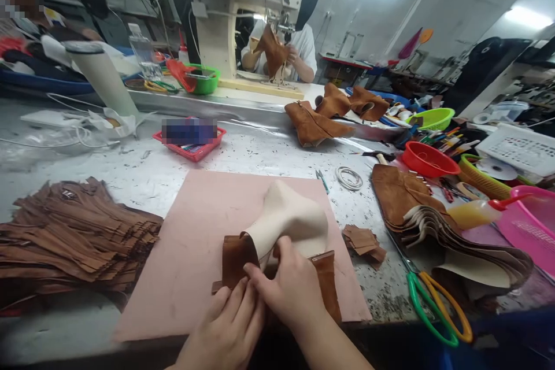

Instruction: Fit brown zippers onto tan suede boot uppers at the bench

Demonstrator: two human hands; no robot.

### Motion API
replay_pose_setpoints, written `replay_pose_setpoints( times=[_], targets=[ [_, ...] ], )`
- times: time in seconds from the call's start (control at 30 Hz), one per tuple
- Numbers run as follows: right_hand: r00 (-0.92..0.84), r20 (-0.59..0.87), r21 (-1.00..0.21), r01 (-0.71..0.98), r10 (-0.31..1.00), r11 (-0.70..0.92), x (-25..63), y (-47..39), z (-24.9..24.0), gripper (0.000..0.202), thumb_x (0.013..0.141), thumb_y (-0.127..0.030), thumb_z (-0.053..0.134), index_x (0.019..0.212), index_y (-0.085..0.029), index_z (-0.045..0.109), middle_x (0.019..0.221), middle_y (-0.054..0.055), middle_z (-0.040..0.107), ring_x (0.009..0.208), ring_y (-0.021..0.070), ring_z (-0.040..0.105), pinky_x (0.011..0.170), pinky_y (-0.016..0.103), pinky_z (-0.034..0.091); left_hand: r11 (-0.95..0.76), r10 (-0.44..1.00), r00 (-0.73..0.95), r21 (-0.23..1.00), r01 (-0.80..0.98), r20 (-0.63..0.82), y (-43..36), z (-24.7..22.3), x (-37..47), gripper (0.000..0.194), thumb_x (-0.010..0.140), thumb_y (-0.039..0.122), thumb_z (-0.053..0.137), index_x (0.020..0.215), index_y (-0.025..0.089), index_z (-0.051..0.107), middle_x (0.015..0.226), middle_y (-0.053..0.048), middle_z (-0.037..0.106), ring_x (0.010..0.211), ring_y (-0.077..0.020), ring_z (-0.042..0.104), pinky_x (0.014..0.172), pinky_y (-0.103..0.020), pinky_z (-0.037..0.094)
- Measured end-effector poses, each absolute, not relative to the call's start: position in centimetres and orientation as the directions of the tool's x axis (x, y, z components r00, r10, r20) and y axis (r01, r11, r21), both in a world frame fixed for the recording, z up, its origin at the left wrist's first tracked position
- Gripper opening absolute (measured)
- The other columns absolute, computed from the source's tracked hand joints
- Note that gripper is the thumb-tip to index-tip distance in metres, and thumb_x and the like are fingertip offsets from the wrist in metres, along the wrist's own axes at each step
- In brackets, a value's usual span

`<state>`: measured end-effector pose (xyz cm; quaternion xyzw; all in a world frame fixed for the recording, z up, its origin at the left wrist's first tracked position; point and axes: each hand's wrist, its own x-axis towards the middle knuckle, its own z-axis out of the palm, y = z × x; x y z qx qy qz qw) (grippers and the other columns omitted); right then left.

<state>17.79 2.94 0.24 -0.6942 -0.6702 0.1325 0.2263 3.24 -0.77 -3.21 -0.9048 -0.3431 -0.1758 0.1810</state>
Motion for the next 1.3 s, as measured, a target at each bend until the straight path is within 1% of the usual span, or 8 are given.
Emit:
replay_pose_setpoints(
  times=[0.1,0.23,0.37,0.43,0.53,0.83,1.0,1.3],
  targets=[
    [0.005,0.511,-0.325,0.927,0.860,0.187,17.7,3.0,0.5,0.041,0.077,-0.035,0.052,0.108,-0.010,0.047,0.092,0.014,0.057,0.083,0.0261,0.056,0.068,0.037,0.046,-0.686,0.564,0.704,-0.229,0.690,0.431,-0.8,-3.5,3.3,0.037,0.083,0.029,0.034,0.103,0.022,0.063,0.101,-0.007,0.066,0.097,-0.0238,0.053,0.084,-0.037,0.033],
    [-0.257,0.551,-0.127,0.914,0.794,0.385,17.2,3.1,1.2,0.028,0.075,-0.009,0.042,0.099,-0.013,0.056,0.092,0.012,0.061,0.087,0.0249,0.055,0.076,0.037,0.046,-0.672,0.536,0.692,-0.252,0.696,0.483,-0.8,-3.3,3.4,0.038,0.086,0.029,0.030,0.097,0.021,0.066,0.095,-0.006,0.068,0.092,-0.0230,0.054,0.085,-0.038,0.030],
    [-0.058,0.498,-0.545,0.755,0.865,0.365,17.6,2.4,0.7,0.015,0.073,-0.011,0.045,0.075,-0.017,0.057,0.084,0.008,0.063,0.079,0.0208,0.058,0.067,0.030,0.048,-0.675,0.538,0.705,-0.265,0.689,0.462,-0.5,-2.7,2.6,0.037,0.089,0.033,0.030,0.099,0.022,0.064,0.096,-0.005,0.068,0.096,-0.0218,0.051,0.088,-0.039,0.026],
    [0.161,0.324,-0.872,0.432,0.932,0.229,18.3,2.0,0.2,0.008,0.072,-0.020,0.049,0.071,-0.019,0.056,0.084,0.006,0.063,0.074,0.0190,0.058,0.062,0.028,0.047,-0.713,0.518,0.734,-0.251,0.654,0.439,-0.4,-2.1,1.8,0.037,0.089,0.034,0.030,0.100,0.022,0.063,0.098,-0.004,0.067,0.097,-0.0207,0.050,0.088,-0.039,0.024],
    [0.322,-0.046,-0.996,0.055,0.945,-0.067,19.6,1.4,0.1,0.022,0.074,-0.037,0.044,0.072,-0.020,0.058,0.074,0.003,0.062,0.061,0.0176,0.056,0.051,0.028,0.045,-0.771,0.511,0.766,-0.187,0.609,0.389,-0.3,-1.3,0.8,0.036,0.088,0.030,0.030,0.105,0.019,0.061,0.105,-0.004,0.066,0.101,-0.0197,0.050,0.090,-0.038,0.023],
    [0.043,-0.218,-0.728,0.658,0.975,-0.192,22.5,2.2,2.3,0.018,0.068,-0.032,0.061,0.077,-0.017,0.063,0.074,0.004,0.064,0.070,0.0203,0.057,0.060,0.027,0.043,-0.779,0.566,0.744,-0.065,0.624,0.356,-0.2,-1.7,1.0,0.035,0.083,0.020,0.035,0.109,0.017,0.060,0.112,-0.008,0.063,0.108,-0.0198,0.050,0.095,-0.037,0.023],
    [-0.013,-0.100,-0.667,0.743,0.995,-0.057,22.8,2.3,1.4,0.008,0.070,-0.017,0.056,0.075,-0.017,0.063,0.079,0.005,0.063,0.070,0.0182,0.057,0.063,0.026,0.044,-0.785,0.594,0.751,0.006,0.619,0.288,-0.1,-0.8,1.3,0.040,0.080,0.047,0.046,0.107,0.021,0.060,0.121,-0.005,0.058,0.110,-0.0234,0.049,0.094,-0.038,0.024],
    [-0.016,-0.084,-0.615,0.787,0.996,-0.039,22.7,2.1,1.6,0.012,0.066,-0.006,0.051,0.064,-0.016,0.057,0.075,0.003,0.057,0.069,0.0150,0.055,0.059,0.023,0.040,-0.828,0.561,0.823,0.037,0.560,0.092,0.4,0.4,3.4,0.060,0.071,0.056,0.054,0.115,0.017,0.053,0.126,-0.011,0.052,0.105,-0.0293,0.050,0.087,-0.040,0.029]
  ],
)
